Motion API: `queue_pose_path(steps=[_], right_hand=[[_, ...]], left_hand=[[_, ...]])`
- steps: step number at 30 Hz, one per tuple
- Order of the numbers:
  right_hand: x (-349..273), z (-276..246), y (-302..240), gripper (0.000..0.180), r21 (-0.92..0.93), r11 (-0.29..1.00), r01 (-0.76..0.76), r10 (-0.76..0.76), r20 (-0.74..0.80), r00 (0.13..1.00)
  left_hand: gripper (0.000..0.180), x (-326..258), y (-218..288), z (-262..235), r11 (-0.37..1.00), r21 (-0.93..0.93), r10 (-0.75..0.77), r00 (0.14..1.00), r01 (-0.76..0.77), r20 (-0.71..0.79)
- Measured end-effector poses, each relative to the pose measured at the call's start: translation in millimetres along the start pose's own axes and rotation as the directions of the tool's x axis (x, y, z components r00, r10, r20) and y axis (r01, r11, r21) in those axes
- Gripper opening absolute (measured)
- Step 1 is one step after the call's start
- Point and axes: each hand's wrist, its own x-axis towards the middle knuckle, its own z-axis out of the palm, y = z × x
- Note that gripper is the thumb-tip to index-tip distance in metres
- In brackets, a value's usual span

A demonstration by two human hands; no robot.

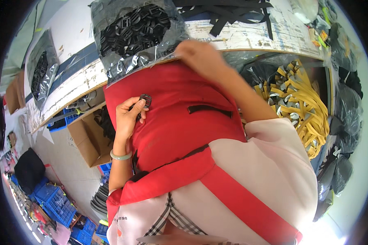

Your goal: Assembling plastic buckles onto black nylon straps at a factory workstation.

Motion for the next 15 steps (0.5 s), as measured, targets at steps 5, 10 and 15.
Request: queue_pose_path(steps=[5,10,15], right_hand=[[51.4,-66.9,90.6,0.023,-0.31,0.951,-0.002,-0.129,-0.401,0.907],[85.9,-75.5,108.9,0.022,-0.782,0.623,0.018,-0.449,-0.339,0.827],[76.0,-68.7,90.7,0.021,-0.616,0.788,-0.006,-0.192,-0.254,0.948]], left_hand=[[0.017,9.3,-5.0,4.9,0.995,-0.091,-0.041,0.997,0.046,0.059],[0.02,12.7,0.7,13.4,0.998,-0.059,-0.016,0.996,0.022,0.09],[0.022,5.2,-1.5,13.0,0.986,-0.164,-0.029,1.0,0.03,0.009]])
